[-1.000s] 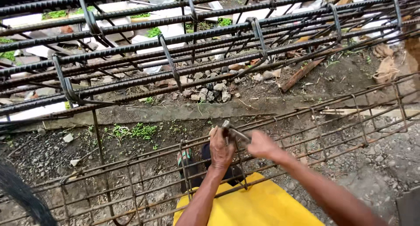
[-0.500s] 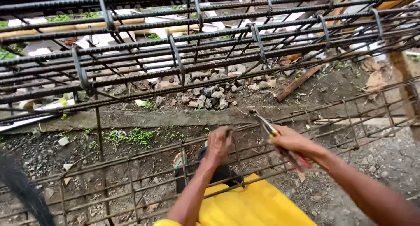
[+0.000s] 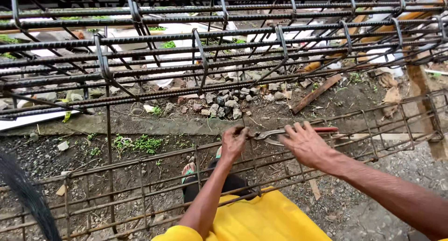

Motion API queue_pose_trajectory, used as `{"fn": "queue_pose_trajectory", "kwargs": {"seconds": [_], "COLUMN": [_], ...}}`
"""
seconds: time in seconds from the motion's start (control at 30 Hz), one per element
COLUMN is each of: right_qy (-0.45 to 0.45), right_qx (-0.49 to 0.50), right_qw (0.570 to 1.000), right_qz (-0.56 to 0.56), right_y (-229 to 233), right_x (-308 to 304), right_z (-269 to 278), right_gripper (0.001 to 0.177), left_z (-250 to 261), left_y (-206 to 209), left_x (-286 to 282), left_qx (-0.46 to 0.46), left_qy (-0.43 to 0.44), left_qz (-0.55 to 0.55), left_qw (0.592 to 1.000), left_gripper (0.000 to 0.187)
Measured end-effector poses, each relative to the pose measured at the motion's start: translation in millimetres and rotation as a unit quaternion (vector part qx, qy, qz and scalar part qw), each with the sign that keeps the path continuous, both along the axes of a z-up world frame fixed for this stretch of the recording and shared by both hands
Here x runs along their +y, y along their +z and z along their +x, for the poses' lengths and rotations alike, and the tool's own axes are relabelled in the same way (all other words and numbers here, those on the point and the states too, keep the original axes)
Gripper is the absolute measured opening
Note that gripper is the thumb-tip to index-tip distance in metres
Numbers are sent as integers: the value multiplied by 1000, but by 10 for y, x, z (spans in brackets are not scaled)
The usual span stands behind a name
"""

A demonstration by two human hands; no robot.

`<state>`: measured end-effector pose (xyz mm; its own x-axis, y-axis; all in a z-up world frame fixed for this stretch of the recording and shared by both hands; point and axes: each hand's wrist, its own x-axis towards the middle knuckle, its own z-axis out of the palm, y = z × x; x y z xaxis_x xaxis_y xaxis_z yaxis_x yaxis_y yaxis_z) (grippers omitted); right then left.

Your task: The person ties a rebar mesh using pliers and wire. They repeatedly wrap wire around the intersections of the rebar grid and twist it with pliers to secure the structure.

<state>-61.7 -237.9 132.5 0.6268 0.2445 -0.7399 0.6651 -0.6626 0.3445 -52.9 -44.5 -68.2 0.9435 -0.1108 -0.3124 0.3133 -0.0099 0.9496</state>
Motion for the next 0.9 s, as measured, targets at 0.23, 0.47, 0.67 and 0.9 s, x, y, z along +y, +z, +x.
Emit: {"fn": "queue_pose_trajectory", "kwargs": {"seconds": [0.23,0.47,0.67,0.9], "right_qy": [22,42,-22,63], "right_qx": [-20,-9,-4,7], "right_qw": [1000,997,999,996], "right_qz": [-6,-57,-24,-70], "right_y": [192,253,251,-328], "right_x": [259,410,416,-29], "right_z": [-19,-24,-53,-72], "right_gripper": [40,42,47,40], "left_z": [19,68,22,-2], "left_y": [249,267,371,433], "left_x": [79,188,118,158], "left_qx": [72,90,102,93], "left_qy": [10,18,7,-3], "left_qz": [-31,-51,-75,-81], "left_qw": [997,994,992,992], "left_gripper": [19,16,16,16]}}
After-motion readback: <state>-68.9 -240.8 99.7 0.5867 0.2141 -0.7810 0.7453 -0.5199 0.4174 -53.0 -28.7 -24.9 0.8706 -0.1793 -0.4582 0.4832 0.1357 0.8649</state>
